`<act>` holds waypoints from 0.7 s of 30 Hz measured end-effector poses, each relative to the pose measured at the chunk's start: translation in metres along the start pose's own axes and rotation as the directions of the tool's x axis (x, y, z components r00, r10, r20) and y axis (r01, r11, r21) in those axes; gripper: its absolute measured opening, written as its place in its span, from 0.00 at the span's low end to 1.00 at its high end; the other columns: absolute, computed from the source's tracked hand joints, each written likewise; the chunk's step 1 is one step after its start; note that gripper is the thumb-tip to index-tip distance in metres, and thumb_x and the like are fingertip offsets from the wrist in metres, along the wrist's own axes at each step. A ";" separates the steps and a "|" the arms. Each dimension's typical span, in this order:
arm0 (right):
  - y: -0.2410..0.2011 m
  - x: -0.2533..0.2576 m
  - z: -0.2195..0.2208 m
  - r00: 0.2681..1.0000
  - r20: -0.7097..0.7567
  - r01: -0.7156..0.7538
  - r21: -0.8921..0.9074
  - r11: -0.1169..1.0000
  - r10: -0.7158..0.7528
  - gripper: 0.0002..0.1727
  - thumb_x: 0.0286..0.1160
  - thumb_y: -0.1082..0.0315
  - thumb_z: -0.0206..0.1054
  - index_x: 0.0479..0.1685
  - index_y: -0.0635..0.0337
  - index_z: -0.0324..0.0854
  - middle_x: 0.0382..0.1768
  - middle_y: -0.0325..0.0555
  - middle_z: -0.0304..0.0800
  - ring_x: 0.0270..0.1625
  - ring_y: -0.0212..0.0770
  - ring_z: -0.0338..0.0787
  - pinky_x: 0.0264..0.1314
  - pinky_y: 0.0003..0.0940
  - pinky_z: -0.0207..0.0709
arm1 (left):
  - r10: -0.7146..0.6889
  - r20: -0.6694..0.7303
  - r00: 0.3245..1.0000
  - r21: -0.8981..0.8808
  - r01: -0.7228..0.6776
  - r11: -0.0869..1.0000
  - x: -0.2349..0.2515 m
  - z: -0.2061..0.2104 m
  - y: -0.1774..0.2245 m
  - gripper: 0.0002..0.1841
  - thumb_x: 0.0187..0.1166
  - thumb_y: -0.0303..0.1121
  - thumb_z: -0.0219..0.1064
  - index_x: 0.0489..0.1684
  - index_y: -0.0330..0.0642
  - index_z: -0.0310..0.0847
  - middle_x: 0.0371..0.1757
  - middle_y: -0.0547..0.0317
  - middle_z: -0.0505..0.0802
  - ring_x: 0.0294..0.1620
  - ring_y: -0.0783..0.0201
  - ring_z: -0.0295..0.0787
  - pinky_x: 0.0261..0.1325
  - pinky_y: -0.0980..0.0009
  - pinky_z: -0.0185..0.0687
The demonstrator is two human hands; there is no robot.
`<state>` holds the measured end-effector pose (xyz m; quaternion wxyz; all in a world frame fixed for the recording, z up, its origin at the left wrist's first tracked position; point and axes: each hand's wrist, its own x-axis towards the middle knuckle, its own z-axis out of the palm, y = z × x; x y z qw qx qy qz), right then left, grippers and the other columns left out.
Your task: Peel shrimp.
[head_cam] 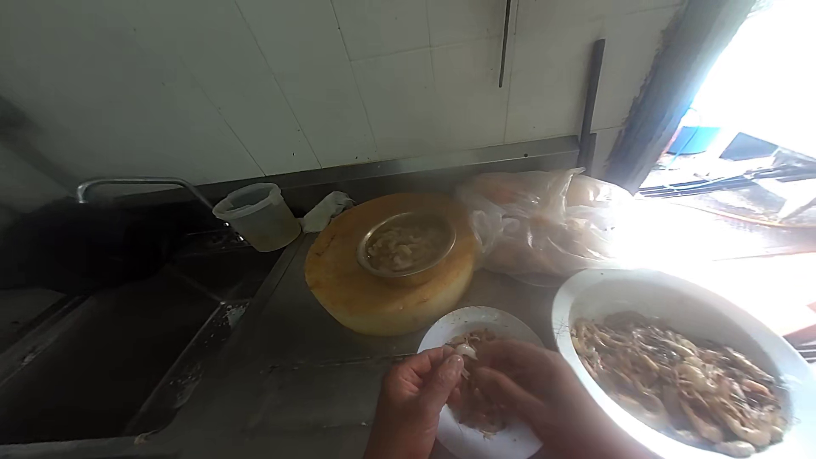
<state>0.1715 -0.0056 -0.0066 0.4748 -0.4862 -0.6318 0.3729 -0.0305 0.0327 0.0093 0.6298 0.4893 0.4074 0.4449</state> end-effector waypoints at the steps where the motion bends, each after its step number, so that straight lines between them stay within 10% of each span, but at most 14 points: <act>1: -0.001 0.000 0.006 1.000 0.017 -0.004 0.037 0.999 0.003 0.16 0.81 0.52 0.71 0.56 0.53 0.89 0.46 0.34 0.94 0.45 0.32 0.94 0.48 0.33 0.93 | -0.007 0.013 1.000 -0.009 0.007 1.000 0.000 0.002 0.000 0.11 0.80 0.31 0.71 0.49 0.30 0.90 0.34 0.46 0.92 0.32 0.59 0.89 0.40 0.65 0.90; 11: 0.008 -0.009 -0.001 0.993 -0.116 -0.025 -0.327 0.945 -0.014 0.08 0.78 0.55 0.71 0.38 0.44 0.93 0.37 0.26 0.92 0.38 0.21 0.90 0.41 0.22 0.88 | 0.050 -0.042 0.998 -0.110 -0.054 0.992 0.006 -0.008 0.012 0.10 0.81 0.30 0.68 0.47 0.30 0.89 0.27 0.51 0.86 0.25 0.64 0.82 0.34 0.69 0.85; 16: 0.005 -0.006 -0.003 0.994 -0.084 -0.004 -0.670 0.742 -0.070 0.11 0.65 0.54 0.77 0.24 0.48 0.85 0.30 0.34 0.89 0.39 0.36 0.91 0.40 0.40 0.87 | 0.214 -0.148 0.966 0.157 -0.191 0.969 0.041 -0.007 0.059 0.09 0.81 0.33 0.68 0.44 0.38 0.91 0.26 0.56 0.88 0.26 0.64 0.84 0.36 0.67 0.85; 19: -0.008 0.000 -0.001 0.993 0.115 0.064 -0.698 0.713 0.023 0.03 0.70 0.64 0.71 0.36 0.52 0.88 0.39 0.44 0.92 0.46 0.46 0.93 0.47 0.48 0.88 | 0.281 -0.225 0.933 0.593 -0.098 0.799 0.086 -0.011 0.099 0.15 0.82 0.38 0.71 0.63 0.44 0.88 0.41 0.55 0.94 0.34 0.60 0.90 0.40 0.60 0.90; 21: -0.026 0.008 -0.007 0.920 0.322 0.072 -0.698 0.713 0.222 0.16 0.79 0.72 0.64 0.61 0.54 0.87 0.65 0.52 0.88 0.68 0.54 0.88 0.66 0.55 0.84 | 0.220 -0.196 0.956 0.748 0.000 0.664 0.107 -0.016 0.116 0.27 0.83 0.41 0.69 0.80 0.43 0.76 0.58 0.50 0.93 0.48 0.54 0.93 0.53 0.49 0.90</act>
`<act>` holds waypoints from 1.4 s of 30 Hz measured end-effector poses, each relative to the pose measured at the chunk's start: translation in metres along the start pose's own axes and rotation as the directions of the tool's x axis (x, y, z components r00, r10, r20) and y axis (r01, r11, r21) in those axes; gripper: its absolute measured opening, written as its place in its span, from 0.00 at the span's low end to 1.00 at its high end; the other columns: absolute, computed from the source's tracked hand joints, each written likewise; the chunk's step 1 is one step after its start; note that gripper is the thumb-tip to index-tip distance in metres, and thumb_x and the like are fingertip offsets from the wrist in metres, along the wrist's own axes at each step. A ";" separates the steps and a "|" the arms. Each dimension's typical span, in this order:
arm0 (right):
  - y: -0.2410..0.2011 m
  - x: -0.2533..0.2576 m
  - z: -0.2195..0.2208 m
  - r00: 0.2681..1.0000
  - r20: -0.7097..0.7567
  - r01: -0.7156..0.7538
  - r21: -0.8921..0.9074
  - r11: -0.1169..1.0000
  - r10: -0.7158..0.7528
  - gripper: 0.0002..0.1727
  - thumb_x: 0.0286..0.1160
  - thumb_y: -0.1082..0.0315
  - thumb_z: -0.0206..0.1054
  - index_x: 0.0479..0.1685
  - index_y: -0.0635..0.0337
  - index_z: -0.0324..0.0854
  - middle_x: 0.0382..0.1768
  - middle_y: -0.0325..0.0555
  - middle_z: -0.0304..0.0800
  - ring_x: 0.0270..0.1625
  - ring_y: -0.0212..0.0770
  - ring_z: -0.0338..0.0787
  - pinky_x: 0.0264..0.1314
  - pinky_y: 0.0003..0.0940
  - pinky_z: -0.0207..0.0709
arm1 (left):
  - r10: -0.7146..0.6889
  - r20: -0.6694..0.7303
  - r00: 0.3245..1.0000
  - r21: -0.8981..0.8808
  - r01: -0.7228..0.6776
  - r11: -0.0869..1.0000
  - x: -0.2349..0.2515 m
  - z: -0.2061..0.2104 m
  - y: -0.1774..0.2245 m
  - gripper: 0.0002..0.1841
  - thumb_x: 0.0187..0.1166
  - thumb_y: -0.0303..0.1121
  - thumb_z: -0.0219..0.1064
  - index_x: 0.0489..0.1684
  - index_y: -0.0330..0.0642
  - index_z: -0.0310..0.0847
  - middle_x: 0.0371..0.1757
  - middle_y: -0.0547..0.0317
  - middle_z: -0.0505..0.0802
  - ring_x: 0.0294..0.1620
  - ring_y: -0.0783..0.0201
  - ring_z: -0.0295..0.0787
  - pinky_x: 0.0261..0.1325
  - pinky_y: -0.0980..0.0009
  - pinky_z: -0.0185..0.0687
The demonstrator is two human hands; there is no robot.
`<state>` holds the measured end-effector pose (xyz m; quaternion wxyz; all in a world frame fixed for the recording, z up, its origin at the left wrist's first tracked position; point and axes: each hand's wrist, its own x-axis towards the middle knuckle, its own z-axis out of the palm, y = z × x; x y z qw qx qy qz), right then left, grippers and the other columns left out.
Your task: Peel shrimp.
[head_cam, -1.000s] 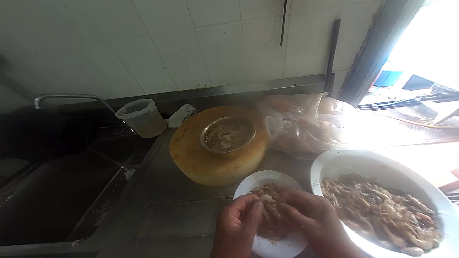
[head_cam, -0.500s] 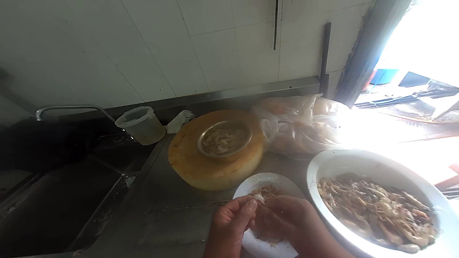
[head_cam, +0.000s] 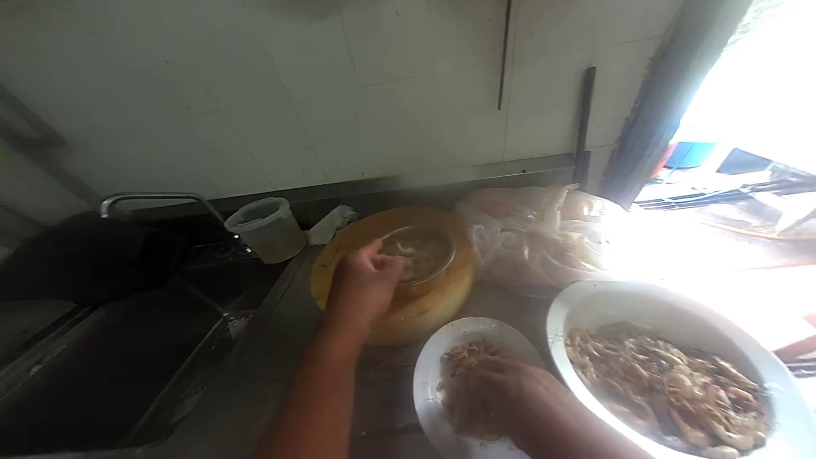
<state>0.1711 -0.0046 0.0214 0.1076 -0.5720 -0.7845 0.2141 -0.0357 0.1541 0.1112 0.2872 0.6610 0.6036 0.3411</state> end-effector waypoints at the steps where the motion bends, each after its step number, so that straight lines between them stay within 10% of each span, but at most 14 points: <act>1: -0.004 0.001 -0.009 0.997 0.071 0.012 -0.023 1.000 -0.010 0.18 0.79 0.73 0.63 0.65 0.54 0.85 0.69 0.54 0.84 0.72 0.56 0.84 0.67 0.55 0.83 | 0.018 -0.008 1.000 0.065 -0.017 0.998 0.002 -0.003 0.002 0.29 0.83 0.42 0.68 0.82 0.43 0.73 0.61 0.50 0.92 0.52 0.52 0.93 0.56 0.46 0.89; 7: -0.008 -0.005 -0.037 0.973 0.049 0.226 0.018 0.974 -0.227 0.10 0.77 0.76 0.67 0.53 0.63 0.87 0.50 0.58 0.89 0.57 0.59 0.89 0.58 0.59 0.84 | 0.320 -0.013 0.947 -0.005 -0.320 0.948 -0.044 0.014 -0.027 0.25 0.84 0.41 0.65 0.77 0.40 0.78 0.45 0.52 0.92 0.35 0.65 0.89 0.39 0.63 0.89; 10: 0.002 -0.012 -0.052 0.931 0.240 0.277 0.028 0.960 -0.275 0.19 0.71 0.77 0.72 0.62 0.59 0.87 0.70 0.58 0.82 0.70 0.61 0.84 0.69 0.62 0.79 | 0.392 0.133 0.910 -0.126 -0.377 0.918 -0.064 0.033 -0.042 0.23 0.85 0.34 0.62 0.72 0.26 0.76 0.39 0.53 0.91 0.30 0.71 0.86 0.36 0.70 0.87; 17: 0.065 -0.059 -0.135 0.978 0.073 -0.172 -0.247 0.954 0.195 0.07 0.78 0.62 0.71 0.47 0.43 0.92 0.41 0.36 0.91 0.45 0.41 0.90 0.48 0.52 0.85 | 0.384 0.292 0.876 -0.136 -0.359 0.923 -0.103 0.049 -0.067 0.19 0.86 0.35 0.63 0.68 0.32 0.83 0.43 0.48 0.93 0.36 0.64 0.90 0.41 0.64 0.90; 24: 0.102 -0.068 -0.088 0.915 0.276 -0.210 -0.295 0.932 0.294 0.13 0.71 0.66 0.72 0.54 0.47 0.90 0.50 0.46 0.89 0.55 0.51 0.89 0.54 0.59 0.83 | 0.394 0.332 0.857 -0.190 -0.348 0.918 -0.117 0.070 -0.060 0.17 0.84 0.35 0.65 0.65 0.37 0.87 0.42 0.53 0.93 0.35 0.67 0.90 0.39 0.68 0.90; 33: 0.139 -0.091 -0.128 0.996 0.030 -0.090 0.088 0.992 0.087 0.05 0.65 0.65 0.81 0.36 0.44 0.93 0.30 0.27 0.92 0.32 0.26 0.88 0.36 0.33 0.87 | 0.388 0.357 0.850 -0.254 -0.311 0.916 -0.120 0.071 -0.044 0.16 0.85 0.36 0.65 0.65 0.43 0.88 0.43 0.57 0.93 0.35 0.66 0.90 0.38 0.69 0.91; 42: 0.113 -0.088 -0.157 0.994 -0.104 0.016 0.387 0.922 0.026 0.08 0.60 0.72 0.82 0.36 0.50 0.93 0.30 0.36 0.94 0.31 0.33 0.91 0.30 0.32 0.89 | 0.617 0.398 0.679 -0.339 -0.516 0.787 -0.128 0.134 0.037 0.24 0.83 0.53 0.64 0.71 0.53 0.85 0.66 0.65 0.90 0.62 0.70 0.88 0.60 0.69 0.89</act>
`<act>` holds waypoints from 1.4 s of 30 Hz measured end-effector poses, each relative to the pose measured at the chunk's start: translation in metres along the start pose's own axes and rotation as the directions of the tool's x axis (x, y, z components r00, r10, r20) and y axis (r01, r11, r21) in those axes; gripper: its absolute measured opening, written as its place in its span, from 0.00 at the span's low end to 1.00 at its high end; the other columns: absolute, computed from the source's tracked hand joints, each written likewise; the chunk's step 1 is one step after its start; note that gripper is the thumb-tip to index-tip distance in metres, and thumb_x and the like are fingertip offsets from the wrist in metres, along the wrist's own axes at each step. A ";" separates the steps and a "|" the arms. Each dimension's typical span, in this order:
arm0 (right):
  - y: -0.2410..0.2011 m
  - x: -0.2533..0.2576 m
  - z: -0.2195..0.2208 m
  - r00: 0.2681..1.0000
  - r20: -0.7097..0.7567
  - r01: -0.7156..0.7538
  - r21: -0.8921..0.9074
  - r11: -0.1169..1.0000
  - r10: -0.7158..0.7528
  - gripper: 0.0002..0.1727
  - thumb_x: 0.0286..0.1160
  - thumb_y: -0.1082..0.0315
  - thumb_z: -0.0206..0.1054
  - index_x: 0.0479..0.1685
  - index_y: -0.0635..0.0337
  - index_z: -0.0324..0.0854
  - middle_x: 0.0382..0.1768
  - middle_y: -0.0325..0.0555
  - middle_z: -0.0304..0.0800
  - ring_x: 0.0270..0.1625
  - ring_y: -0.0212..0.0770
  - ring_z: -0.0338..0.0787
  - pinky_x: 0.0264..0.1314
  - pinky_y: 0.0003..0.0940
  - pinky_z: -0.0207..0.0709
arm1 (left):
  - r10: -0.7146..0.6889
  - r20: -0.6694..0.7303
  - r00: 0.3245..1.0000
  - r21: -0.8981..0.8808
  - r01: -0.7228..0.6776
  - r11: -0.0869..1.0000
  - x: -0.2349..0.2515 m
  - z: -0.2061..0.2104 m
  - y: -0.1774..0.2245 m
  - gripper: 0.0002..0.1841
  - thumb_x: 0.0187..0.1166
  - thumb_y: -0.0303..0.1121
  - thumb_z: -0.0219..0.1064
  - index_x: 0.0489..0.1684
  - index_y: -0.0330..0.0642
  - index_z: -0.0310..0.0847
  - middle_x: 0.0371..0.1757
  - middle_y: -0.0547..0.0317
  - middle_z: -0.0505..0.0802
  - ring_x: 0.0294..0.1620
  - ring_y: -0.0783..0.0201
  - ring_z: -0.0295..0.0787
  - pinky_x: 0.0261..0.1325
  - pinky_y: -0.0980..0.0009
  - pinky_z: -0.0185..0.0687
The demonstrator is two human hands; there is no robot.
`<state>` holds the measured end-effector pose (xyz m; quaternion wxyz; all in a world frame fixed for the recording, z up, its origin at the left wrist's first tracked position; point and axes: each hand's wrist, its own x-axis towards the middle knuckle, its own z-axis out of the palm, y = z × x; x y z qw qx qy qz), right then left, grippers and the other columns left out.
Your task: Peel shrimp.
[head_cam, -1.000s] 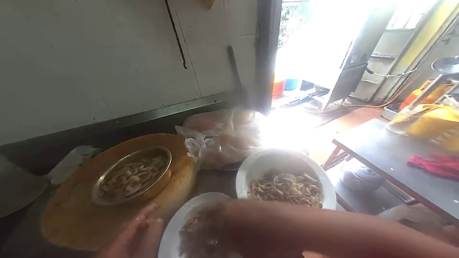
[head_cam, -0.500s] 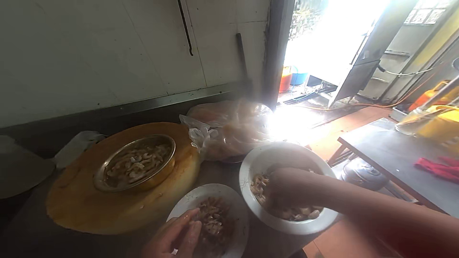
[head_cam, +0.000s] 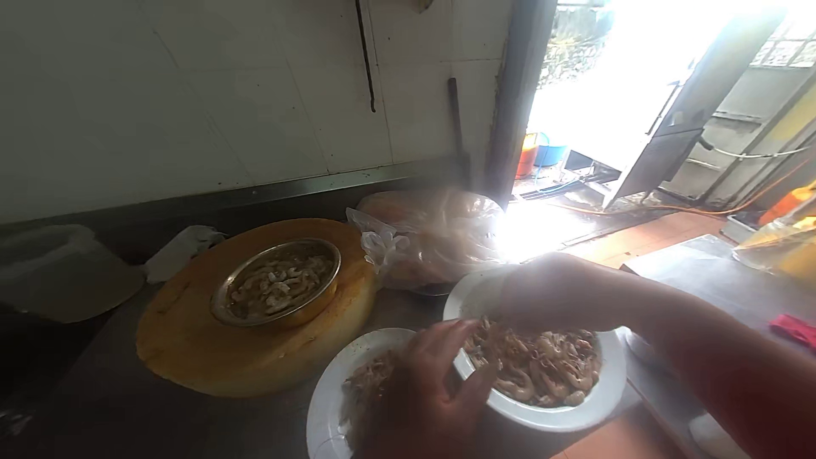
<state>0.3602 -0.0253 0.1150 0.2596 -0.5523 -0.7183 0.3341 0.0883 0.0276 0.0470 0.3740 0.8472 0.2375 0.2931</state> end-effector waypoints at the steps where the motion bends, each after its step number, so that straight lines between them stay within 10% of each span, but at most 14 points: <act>1: -0.005 0.003 0.004 1.000 -0.006 0.022 0.016 1.000 -0.021 0.08 0.61 0.71 0.82 0.37 0.50 0.93 0.31 0.36 0.94 0.32 0.33 0.92 0.31 0.31 0.89 | -0.031 0.033 0.999 -0.044 0.032 0.999 0.008 0.002 0.003 0.23 0.85 0.54 0.62 0.71 0.53 0.85 0.65 0.66 0.90 0.62 0.72 0.88 0.59 0.71 0.90; 13: -0.022 0.043 0.084 0.976 -0.081 0.215 0.229 0.949 -0.202 0.06 0.60 0.70 0.82 0.34 0.52 0.91 0.34 0.32 0.92 0.34 0.27 0.89 0.35 0.22 0.86 | -0.205 0.395 0.896 -0.571 0.414 0.709 -0.021 -0.047 -0.028 0.16 0.85 0.42 0.66 0.57 0.39 0.85 0.40 0.57 0.91 0.33 0.68 0.85 0.37 0.73 0.83; 19: -0.021 0.064 0.124 0.901 -0.219 0.428 0.313 0.848 -0.374 0.05 0.63 0.74 0.78 0.36 0.57 0.89 0.36 0.38 0.91 0.36 0.32 0.90 0.36 0.27 0.89 | -0.314 0.264 0.912 -0.743 0.400 0.537 -0.054 -0.061 -0.039 0.13 0.89 0.36 0.61 0.56 0.34 0.80 0.37 0.51 0.89 0.33 0.62 0.88 0.40 0.67 0.89; 23: -0.030 0.069 0.135 0.861 -0.297 0.501 0.357 0.788 -0.413 0.08 0.62 0.76 0.76 0.39 0.57 0.89 0.37 0.39 0.91 0.36 0.33 0.91 0.35 0.27 0.89 | -0.459 0.101 0.883 -0.760 0.365 0.537 -0.068 -0.075 -0.040 0.10 0.88 0.35 0.60 0.51 0.36 0.79 0.33 0.55 0.86 0.30 0.64 0.85 0.39 0.66 0.89; 28: -0.038 0.077 0.144 0.891 -0.292 0.445 0.408 0.797 -0.347 0.07 0.65 0.72 0.78 0.39 0.57 0.89 0.38 0.40 0.91 0.38 0.34 0.92 0.38 0.29 0.92 | -0.339 0.051 0.939 -0.703 0.275 0.656 -0.075 -0.079 -0.042 0.22 0.92 0.44 0.56 0.72 0.37 0.81 0.59 0.51 0.90 0.47 0.61 0.89 0.47 0.66 0.89; 34: -0.038 0.081 0.154 0.890 -0.319 0.439 0.404 0.803 -0.326 0.05 0.66 0.72 0.78 0.37 0.58 0.88 0.36 0.40 0.91 0.36 0.33 0.91 0.38 0.29 0.90 | -0.263 -0.051 0.963 -0.616 0.176 0.768 -0.076 -0.072 -0.046 0.15 0.84 0.33 0.68 0.61 0.33 0.88 0.46 0.50 0.93 0.37 0.62 0.90 0.42 0.67 0.90; 39: -0.035 0.076 0.156 0.866 -0.409 0.459 0.417 0.784 -0.289 0.05 0.64 0.72 0.75 0.38 0.56 0.88 0.35 0.42 0.91 0.33 0.37 0.92 0.33 0.33 0.91 | -0.467 -0.122 0.876 -0.635 0.292 0.715 -0.078 -0.074 -0.052 0.14 0.84 0.34 0.67 0.57 0.33 0.90 0.42 0.48 0.94 0.38 0.58 0.93 0.46 0.63 0.93; 42: -0.030 0.076 0.149 0.935 -0.277 0.266 0.136 0.954 -0.221 0.04 0.74 0.61 0.74 0.42 0.46 0.92 0.42 0.31 0.94 0.42 0.30 0.93 0.43 0.28 0.92 | -0.425 -0.175 0.888 -0.535 0.276 0.798 -0.083 -0.077 -0.061 0.15 0.84 0.37 0.68 0.57 0.36 0.91 0.50 0.51 0.95 0.47 0.58 0.94 0.55 0.62 0.93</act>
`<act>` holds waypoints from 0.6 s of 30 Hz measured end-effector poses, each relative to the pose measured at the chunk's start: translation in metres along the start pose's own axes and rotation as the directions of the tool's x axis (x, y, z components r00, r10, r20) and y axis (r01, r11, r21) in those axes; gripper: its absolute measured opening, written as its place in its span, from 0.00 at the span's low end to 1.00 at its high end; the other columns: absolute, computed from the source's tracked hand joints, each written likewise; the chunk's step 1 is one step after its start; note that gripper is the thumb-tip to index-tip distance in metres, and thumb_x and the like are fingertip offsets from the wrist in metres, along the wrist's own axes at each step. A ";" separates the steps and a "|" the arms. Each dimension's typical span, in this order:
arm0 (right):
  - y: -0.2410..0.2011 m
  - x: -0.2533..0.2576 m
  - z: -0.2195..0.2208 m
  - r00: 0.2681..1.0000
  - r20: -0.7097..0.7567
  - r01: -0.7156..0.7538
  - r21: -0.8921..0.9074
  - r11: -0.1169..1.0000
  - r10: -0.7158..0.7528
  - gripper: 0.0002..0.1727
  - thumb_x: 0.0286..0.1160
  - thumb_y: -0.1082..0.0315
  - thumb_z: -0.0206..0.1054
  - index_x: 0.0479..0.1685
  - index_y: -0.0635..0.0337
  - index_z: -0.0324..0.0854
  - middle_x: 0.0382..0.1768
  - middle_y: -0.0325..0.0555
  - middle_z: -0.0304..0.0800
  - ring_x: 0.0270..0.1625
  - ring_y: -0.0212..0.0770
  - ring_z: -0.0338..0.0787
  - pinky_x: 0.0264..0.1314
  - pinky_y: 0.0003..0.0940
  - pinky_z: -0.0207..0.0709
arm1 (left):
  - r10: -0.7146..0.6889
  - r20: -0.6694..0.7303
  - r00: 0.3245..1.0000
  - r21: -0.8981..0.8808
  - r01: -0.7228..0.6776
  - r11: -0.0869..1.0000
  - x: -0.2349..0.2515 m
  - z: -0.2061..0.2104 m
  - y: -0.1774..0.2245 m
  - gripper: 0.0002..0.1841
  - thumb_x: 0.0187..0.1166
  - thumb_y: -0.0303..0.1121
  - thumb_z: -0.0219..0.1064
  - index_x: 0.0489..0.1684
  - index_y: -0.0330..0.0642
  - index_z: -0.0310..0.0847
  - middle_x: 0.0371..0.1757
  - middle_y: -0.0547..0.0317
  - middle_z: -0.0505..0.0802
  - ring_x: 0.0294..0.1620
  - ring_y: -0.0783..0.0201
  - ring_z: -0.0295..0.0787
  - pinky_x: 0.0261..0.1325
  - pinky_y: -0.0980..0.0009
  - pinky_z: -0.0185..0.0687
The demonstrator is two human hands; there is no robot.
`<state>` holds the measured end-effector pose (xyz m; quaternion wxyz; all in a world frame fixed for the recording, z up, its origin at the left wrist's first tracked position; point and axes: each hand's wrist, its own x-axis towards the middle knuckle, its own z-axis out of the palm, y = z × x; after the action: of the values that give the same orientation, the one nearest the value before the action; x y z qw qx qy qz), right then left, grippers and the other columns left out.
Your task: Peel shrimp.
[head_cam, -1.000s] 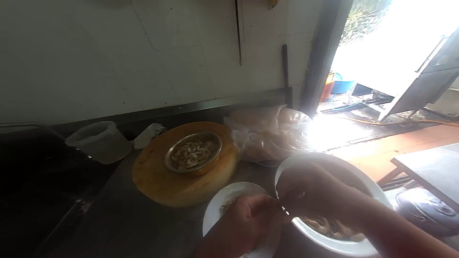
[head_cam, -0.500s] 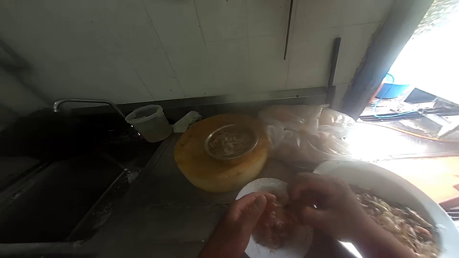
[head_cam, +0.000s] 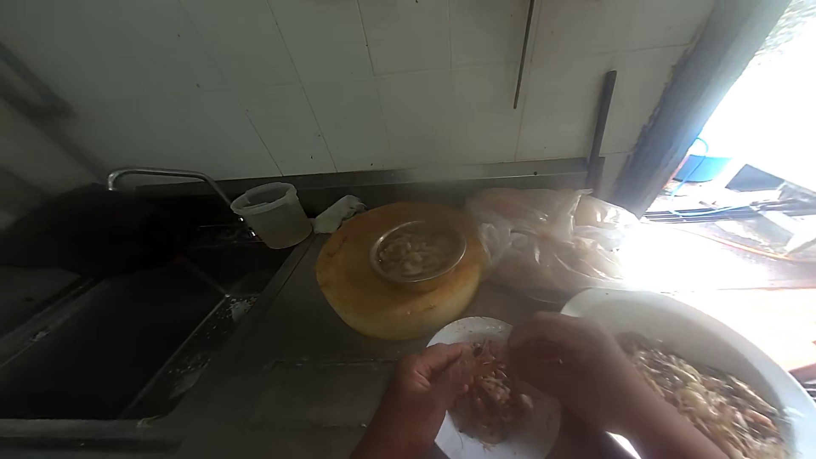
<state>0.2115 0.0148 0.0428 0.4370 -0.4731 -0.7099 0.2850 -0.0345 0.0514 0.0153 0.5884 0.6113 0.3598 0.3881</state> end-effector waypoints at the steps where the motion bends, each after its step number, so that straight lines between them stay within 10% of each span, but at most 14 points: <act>1: 0.000 0.001 -0.002 0.993 0.092 -0.052 -0.161 0.986 0.068 0.08 0.78 0.55 0.71 0.47 0.42 0.93 0.51 0.28 0.94 0.53 0.27 0.92 0.55 0.28 0.91 | 0.069 0.000 0.998 0.087 -0.069 0.994 0.000 -0.002 -0.003 0.14 0.84 0.37 0.69 0.55 0.39 0.93 0.51 0.54 0.95 0.50 0.60 0.93 0.57 0.64 0.92; 4: -0.001 0.003 0.004 0.973 0.199 -0.058 -0.293 0.954 0.121 0.19 0.79 0.51 0.69 0.66 0.41 0.89 0.70 0.30 0.87 0.74 0.28 0.82 0.77 0.35 0.79 | 0.210 -0.007 0.978 0.332 -0.196 0.923 0.000 -0.005 -0.007 0.12 0.83 0.41 0.69 0.53 0.48 0.95 0.53 0.63 0.95 0.57 0.66 0.92 0.61 0.69 0.91; 10: -0.005 0.005 0.017 0.984 0.173 0.044 -0.039 0.998 -0.037 0.08 0.78 0.58 0.74 0.48 0.48 0.92 0.46 0.30 0.93 0.48 0.26 0.92 0.54 0.25 0.91 | 0.243 0.081 0.967 0.378 -0.255 0.890 -0.002 -0.002 -0.003 0.13 0.84 0.42 0.68 0.56 0.50 0.94 0.49 0.66 0.94 0.52 0.71 0.91 0.59 0.73 0.90; 18: 0.000 -0.008 0.022 0.992 -0.025 0.125 0.162 0.979 -0.123 0.04 0.65 0.69 0.79 0.36 0.52 0.91 0.37 0.34 0.92 0.39 0.31 0.92 0.39 0.29 0.92 | 0.050 0.010 0.999 0.029 -0.050 0.998 -0.006 0.003 -0.001 0.12 0.84 0.35 0.68 0.51 0.37 0.92 0.46 0.52 0.94 0.46 0.59 0.93 0.54 0.64 0.92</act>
<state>0.1935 0.0079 0.0303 0.4965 -0.3927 -0.7090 0.3108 -0.0347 0.0448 0.0142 0.5711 0.6305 0.3474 0.3946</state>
